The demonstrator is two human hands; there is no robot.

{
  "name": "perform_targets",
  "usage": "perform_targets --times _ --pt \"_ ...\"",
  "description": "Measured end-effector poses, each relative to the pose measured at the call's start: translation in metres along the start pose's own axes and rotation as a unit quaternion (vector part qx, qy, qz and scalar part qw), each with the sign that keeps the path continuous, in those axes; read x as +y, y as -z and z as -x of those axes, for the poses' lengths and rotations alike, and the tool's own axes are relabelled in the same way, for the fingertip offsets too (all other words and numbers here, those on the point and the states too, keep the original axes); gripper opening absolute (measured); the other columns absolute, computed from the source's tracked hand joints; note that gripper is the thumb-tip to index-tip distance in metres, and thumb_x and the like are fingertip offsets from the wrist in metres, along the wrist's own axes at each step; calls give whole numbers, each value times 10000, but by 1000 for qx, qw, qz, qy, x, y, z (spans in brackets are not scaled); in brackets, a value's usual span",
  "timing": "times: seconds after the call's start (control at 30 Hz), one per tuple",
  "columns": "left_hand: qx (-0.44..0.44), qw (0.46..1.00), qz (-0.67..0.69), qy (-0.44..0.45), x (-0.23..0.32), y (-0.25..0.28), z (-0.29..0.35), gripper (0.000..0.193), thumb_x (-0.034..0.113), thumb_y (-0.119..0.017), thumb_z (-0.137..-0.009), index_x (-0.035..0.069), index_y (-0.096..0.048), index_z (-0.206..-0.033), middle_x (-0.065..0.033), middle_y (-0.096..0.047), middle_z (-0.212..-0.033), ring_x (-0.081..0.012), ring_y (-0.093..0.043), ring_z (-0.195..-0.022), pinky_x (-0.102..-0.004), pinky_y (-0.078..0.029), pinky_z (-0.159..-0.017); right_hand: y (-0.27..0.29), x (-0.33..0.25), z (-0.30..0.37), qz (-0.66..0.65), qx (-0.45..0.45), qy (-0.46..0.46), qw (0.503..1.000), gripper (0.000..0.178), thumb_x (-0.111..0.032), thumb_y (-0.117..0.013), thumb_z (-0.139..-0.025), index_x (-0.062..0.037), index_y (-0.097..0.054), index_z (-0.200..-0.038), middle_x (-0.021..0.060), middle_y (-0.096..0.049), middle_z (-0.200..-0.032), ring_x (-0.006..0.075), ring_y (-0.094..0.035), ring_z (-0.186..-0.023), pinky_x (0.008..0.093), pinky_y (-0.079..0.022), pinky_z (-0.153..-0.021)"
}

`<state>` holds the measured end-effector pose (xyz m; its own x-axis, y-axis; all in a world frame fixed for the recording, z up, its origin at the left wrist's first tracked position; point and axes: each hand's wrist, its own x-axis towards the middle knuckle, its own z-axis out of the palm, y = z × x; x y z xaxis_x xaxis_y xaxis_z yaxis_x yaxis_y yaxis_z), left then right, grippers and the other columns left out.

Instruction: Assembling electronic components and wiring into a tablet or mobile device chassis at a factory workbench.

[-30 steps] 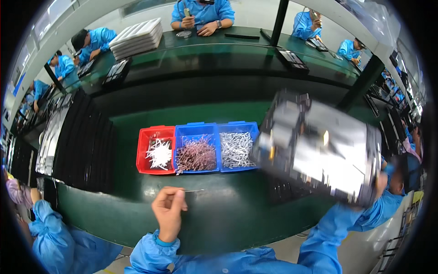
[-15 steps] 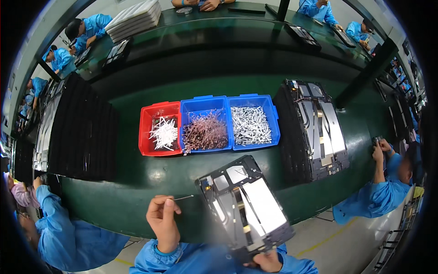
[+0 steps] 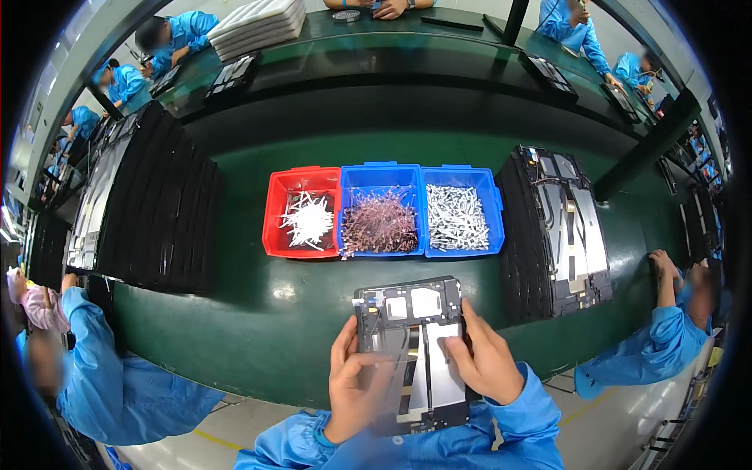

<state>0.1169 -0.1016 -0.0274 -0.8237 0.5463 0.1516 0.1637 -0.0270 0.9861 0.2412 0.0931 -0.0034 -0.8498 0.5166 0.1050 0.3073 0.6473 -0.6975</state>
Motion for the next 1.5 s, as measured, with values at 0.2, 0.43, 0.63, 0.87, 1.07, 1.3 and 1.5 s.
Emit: perform_targets --times 0.2,0.43,0.63,0.87,1.07,1.3,1.5 --pt "2 999 -31 13 7 -2 -3 176 -50 -756 -817 24 -734 -976 -304 -346 -1559 -413 -477 -1395 -447 -386 -1140 -13 -9 0 10 12 25 1000 711 -297 -642 -994 130 -354 -1483 264 -646 -978 408 -683 -773 452 -567 -647" --pt "-14 996 -89 -12 12 23 -28 171 -79 -727 -835 10 -739 -980 -193 -549 -1340 -278 -578 -1222 -374 -440 -1061 15 -32 -10 89 84 -32 992 525 -278 -807 -848 6 -644 -1258 114 -677 -881 244 -689 -663 342 -542 -535" --pt "-66 998 -12 -1 19 32 -34 71 -38 -695 -918 -26 -691 -988 -115 -602 -1052 -186 -581 -975 -305 -472 -894 -10 -66 -30 -131 -55 127 982 390 -221 -782 -864 -60 -674 -1202 90 -687 -1031 253 -694 -725 351 -573 -608" --pt "-55 995 -71 -52 16 34 -33 122 -65 -714 -870 -3 -692 -973 -110 -626 -1025 -194 -599 -941 -304 -488 -843 -36 -63 -31 -206 -7 154 966 141 -38 -784 -841 -22 -734 -972 72 -699 -881 128 -663 -593 264 -538 -527" --pt "-40 994 -69 -70 11 36 -33 175 -83 -717 -852 9 -699 -1000 -110 -624 -1034 -202 -602 -946 -310 -495 -835 -37 -65 -32 -214 -13 138 967 151 6 -760 -829 -14 -719 -973 61 -685 -862 97 -644 -566 253 -523 -501" --pt "-62 987 -148 -6 13 51 -40 340 -65 -723 -866 -19 -668 -1199 -130 -658 -1117 -148 -604 -914 -282 -502 -795 -37 -54 -51 -125 -26 175 976 108 -21 -741 -832 -33 -693 -928 67 -673 -848 204 -682 -614 316 -548 -538" --pt "-113 963 -48 239 10 59 -54 234 87 -648 -1002 -74 -613 -1169 -85 -709 -945 -86 -609 -684 -225 -504 -542 -55 -43 -61 -68 -74 205 974 85 -71 -704 -861 -42 -662 -929 75 -615 -830 280 -651 -641 378 -546 -549"
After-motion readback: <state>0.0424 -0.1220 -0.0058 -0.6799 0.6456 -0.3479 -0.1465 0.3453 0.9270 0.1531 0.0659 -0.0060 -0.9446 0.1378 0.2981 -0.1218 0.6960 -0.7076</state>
